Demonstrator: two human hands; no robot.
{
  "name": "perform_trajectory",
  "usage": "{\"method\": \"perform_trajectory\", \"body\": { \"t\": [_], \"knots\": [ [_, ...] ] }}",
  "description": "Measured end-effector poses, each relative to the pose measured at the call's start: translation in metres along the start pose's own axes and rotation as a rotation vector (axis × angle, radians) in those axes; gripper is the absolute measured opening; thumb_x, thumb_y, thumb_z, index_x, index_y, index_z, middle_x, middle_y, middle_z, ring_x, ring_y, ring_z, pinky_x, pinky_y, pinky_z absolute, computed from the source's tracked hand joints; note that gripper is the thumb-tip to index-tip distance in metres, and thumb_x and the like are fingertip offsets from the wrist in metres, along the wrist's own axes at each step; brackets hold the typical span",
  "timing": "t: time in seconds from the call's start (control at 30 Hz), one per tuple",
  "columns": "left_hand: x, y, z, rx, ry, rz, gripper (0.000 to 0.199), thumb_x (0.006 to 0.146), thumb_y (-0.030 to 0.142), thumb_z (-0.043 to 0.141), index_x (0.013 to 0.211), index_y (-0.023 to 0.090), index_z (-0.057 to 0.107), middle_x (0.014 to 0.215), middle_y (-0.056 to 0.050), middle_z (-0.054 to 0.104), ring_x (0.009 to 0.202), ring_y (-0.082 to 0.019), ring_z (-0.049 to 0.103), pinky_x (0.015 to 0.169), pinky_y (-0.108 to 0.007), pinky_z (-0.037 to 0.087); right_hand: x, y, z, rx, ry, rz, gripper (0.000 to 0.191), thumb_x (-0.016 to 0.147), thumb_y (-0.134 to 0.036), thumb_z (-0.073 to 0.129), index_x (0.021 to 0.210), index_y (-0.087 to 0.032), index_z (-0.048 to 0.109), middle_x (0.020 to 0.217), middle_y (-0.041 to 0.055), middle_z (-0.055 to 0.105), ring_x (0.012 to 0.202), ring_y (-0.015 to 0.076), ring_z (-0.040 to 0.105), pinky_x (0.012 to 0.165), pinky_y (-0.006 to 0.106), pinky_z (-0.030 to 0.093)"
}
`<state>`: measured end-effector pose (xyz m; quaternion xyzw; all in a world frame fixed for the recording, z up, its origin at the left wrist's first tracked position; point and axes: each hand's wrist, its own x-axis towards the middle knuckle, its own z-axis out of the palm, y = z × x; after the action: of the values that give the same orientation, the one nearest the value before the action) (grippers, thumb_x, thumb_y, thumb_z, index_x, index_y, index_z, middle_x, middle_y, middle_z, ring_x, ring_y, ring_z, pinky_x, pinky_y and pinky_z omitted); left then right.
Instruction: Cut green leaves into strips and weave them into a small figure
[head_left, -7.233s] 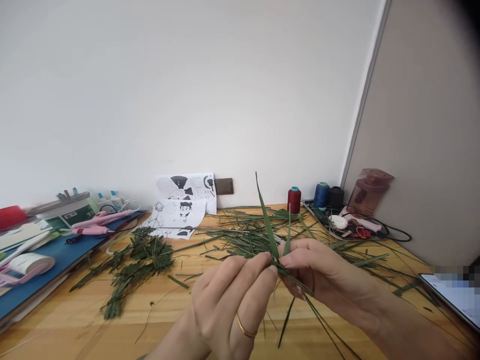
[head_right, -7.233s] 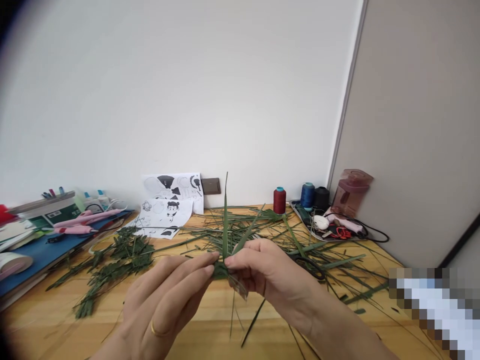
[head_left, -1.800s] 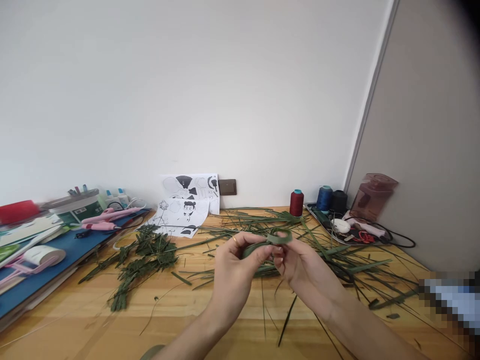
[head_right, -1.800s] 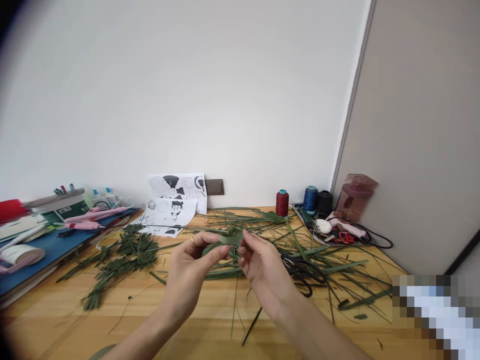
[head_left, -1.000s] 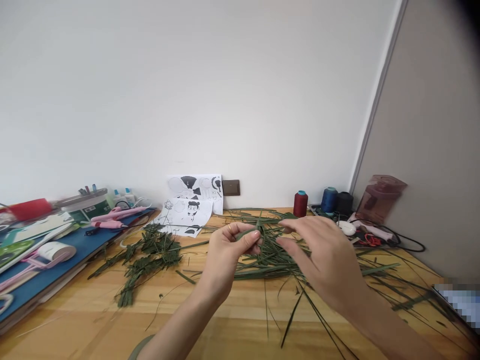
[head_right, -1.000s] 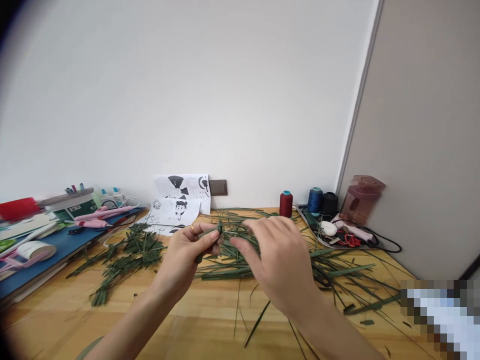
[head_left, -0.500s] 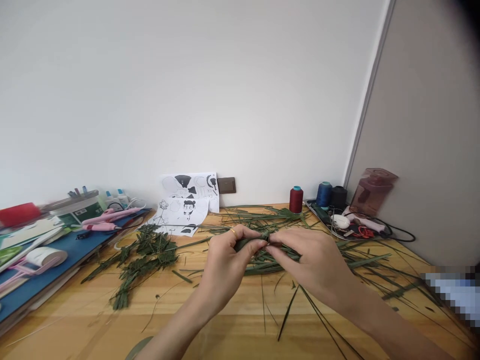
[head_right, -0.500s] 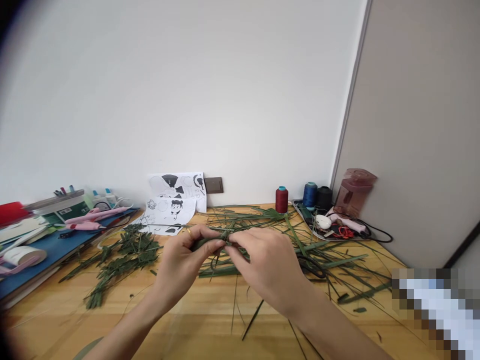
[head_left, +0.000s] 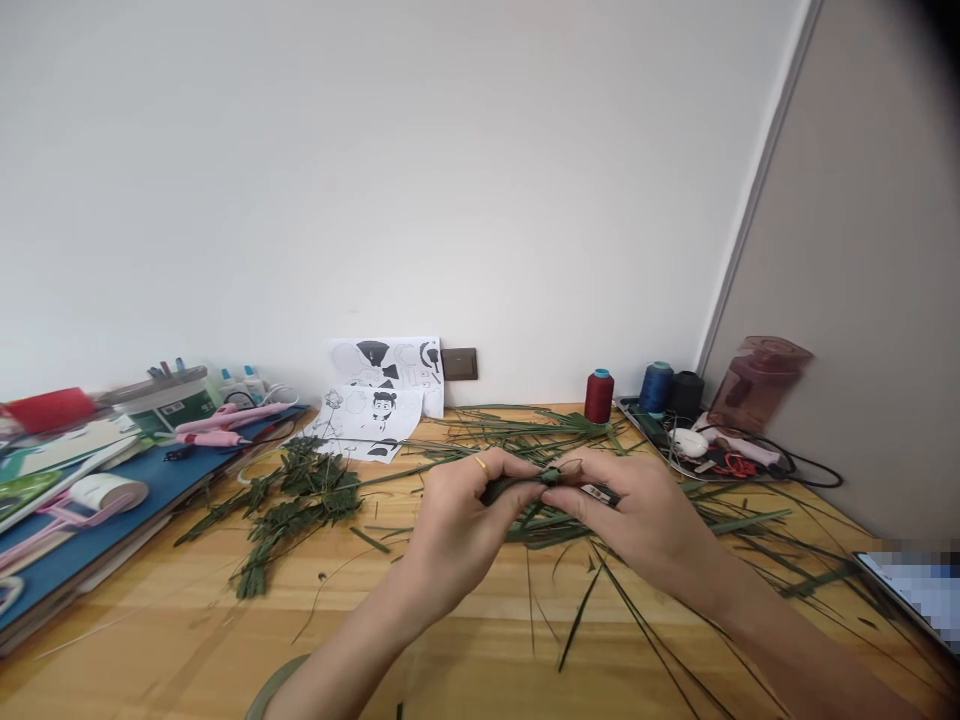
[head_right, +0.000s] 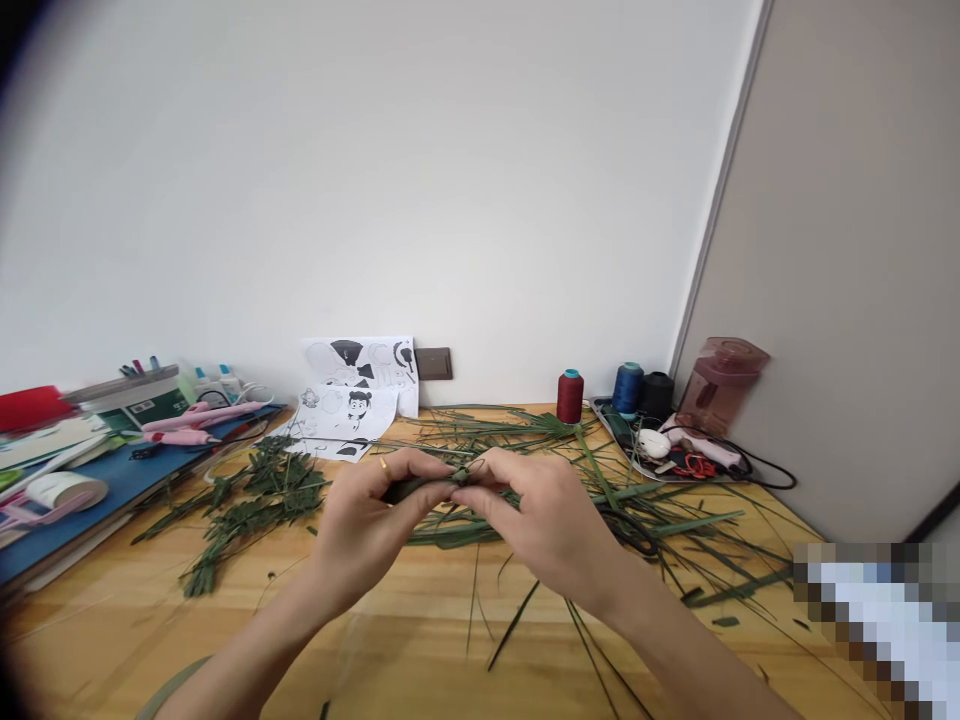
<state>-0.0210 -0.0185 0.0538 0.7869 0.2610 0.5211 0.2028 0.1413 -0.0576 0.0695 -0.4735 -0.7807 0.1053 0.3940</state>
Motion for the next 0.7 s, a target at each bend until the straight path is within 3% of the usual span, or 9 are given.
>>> {"method": "perform_trajectory", "body": {
  "t": [0.13,0.23,0.43,0.6,0.7],
  "knots": [
    [0.004,0.004,-0.002,-0.35,-0.107,-0.371,0.006,0.067,0.021,0.064,0.071,0.017,0.062,0.06,0.0,0.063,0.056,-0.012,0.06,0.053,-0.022,0.049,0.0,0.005,-0.007,-0.143,-0.027,-0.083,0.013,0.083,-0.021,0.046,0.074,-0.021,0.056,0.063,-0.0035,0.057,0.057,0.0109,0.051,0.053,0.022,0.035],
    [0.007,0.004,-0.001,-0.576,-0.165,-0.53,0.01,0.065,0.019,0.066,0.075,0.017,0.063,0.058,0.002,0.063,0.052,-0.011,0.059,0.053,-0.022,0.05,0.001,0.009,-0.009,-0.282,-0.023,-0.168,0.013,0.084,-0.017,0.043,0.078,-0.02,0.054,0.066,-0.0019,0.057,0.06,0.0119,0.051,0.056,0.023,0.034],
    [0.008,0.0,0.001,-0.827,-0.182,-0.657,0.013,0.064,0.017,0.068,0.076,0.013,0.066,0.056,0.0,0.063,0.05,-0.007,0.057,0.053,-0.018,0.048,0.001,0.007,-0.011,-0.282,-0.073,-0.132,0.011,0.084,-0.017,0.041,0.081,-0.02,0.051,0.07,-0.0025,0.057,0.062,0.0114,0.05,0.057,0.023,0.034],
    [0.002,-0.002,0.01,-1.094,-0.143,-0.773,0.01,0.065,0.015,0.067,0.075,0.011,0.065,0.056,0.0,0.063,0.047,-0.004,0.055,0.05,-0.012,0.045,0.003,0.005,-0.017,-0.028,-0.231,-0.05,0.013,0.085,-0.017,0.04,0.075,-0.02,0.049,0.065,-0.004,0.053,0.059,0.0092,0.047,0.056,0.02,0.035],
    [0.001,-0.003,0.013,-1.146,-0.136,-0.758,0.008,0.068,0.016,0.065,0.075,0.012,0.064,0.055,0.0,0.063,0.046,-0.003,0.054,0.049,-0.012,0.045,0.004,0.004,-0.02,0.198,-0.354,0.016,0.015,0.086,-0.021,0.039,0.077,-0.019,0.05,0.071,-0.0021,0.056,0.066,0.0099,0.051,0.059,0.02,0.038]
  ]
}}
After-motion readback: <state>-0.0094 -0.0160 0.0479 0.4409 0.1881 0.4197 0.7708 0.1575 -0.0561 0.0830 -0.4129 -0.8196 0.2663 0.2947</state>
